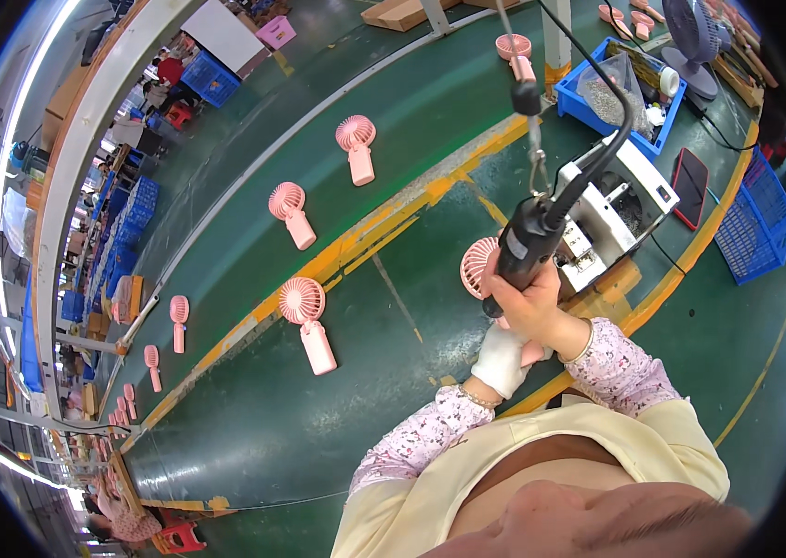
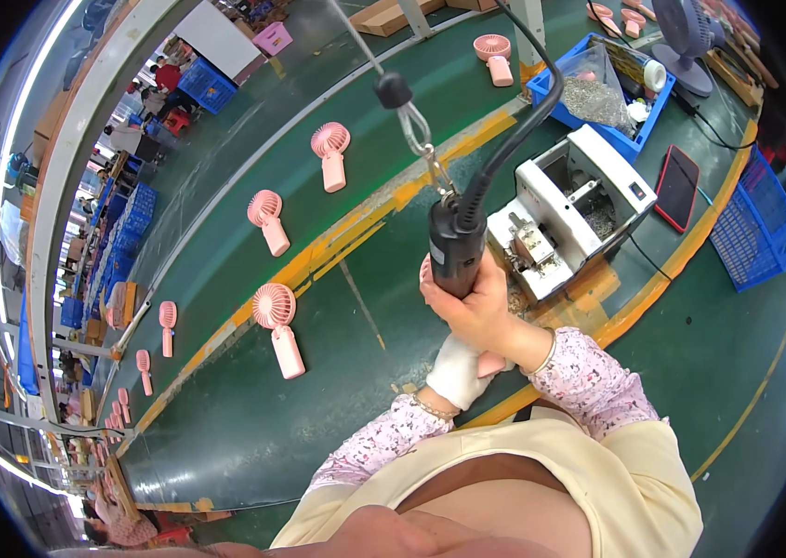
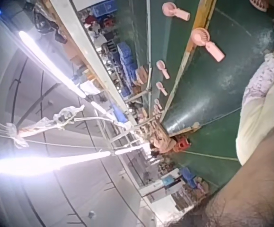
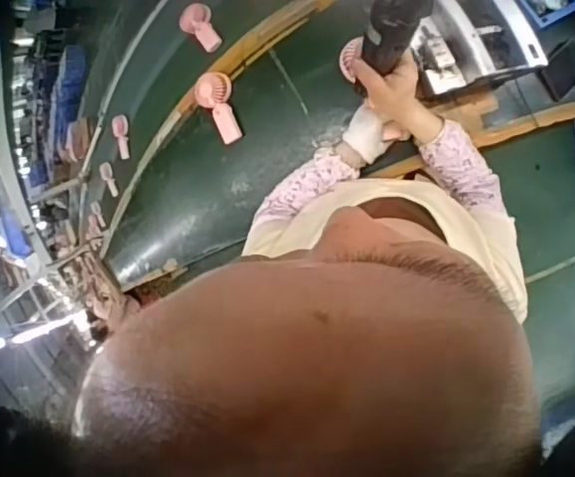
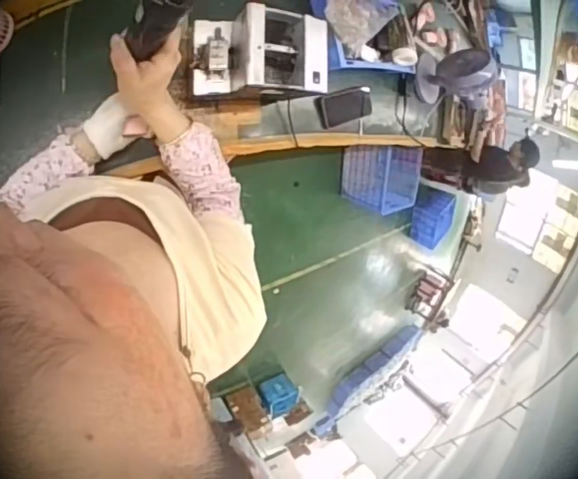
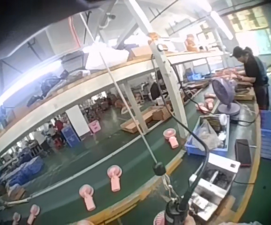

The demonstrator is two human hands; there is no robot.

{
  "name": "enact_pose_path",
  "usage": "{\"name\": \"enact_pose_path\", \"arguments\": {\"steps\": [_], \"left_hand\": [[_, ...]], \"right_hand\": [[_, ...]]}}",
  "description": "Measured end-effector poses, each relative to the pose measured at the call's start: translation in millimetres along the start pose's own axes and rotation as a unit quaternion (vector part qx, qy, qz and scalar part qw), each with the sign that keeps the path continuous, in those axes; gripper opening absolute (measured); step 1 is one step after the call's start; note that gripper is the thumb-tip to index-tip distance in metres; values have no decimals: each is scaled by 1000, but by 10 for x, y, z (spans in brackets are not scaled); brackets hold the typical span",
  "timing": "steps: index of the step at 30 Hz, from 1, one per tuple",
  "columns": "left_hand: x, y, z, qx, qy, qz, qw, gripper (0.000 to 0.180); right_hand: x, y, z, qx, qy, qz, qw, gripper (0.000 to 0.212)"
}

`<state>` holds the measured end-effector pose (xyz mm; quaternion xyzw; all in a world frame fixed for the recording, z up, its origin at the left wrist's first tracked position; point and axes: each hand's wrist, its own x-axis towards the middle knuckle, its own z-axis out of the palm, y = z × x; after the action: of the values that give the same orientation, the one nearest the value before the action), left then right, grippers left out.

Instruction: The person assembles handheld fans by driving screws into each fan with an electric screwdriver and placing the assembled fans onto the conveyor belt.

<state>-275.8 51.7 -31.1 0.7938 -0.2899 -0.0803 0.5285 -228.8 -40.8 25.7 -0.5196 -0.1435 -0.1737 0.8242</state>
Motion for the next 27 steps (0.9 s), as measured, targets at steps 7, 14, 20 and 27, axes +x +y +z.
{"name": "enact_pose_path", "arguments": {"steps": [7, 14, 20, 27], "left_hand": [[65, 140, 38, -483, 50, -257, 836, 22], [84, 207, 18, -565, 24, -261, 783, 14], [38, 116, 21, -341, -2, -147, 929, 20], [21, 169, 19, -276, -24, -107, 955, 24]], "right_hand": [[109, -207, -87, -23, -22, -83, 996, 50], [278, -375, -520, -340, 115, -236, 903, 37], [366, -348, -334, -362, 138, -213, 897, 39], [172, -272, -132, -63, 123, -97, 986, 32]]}}
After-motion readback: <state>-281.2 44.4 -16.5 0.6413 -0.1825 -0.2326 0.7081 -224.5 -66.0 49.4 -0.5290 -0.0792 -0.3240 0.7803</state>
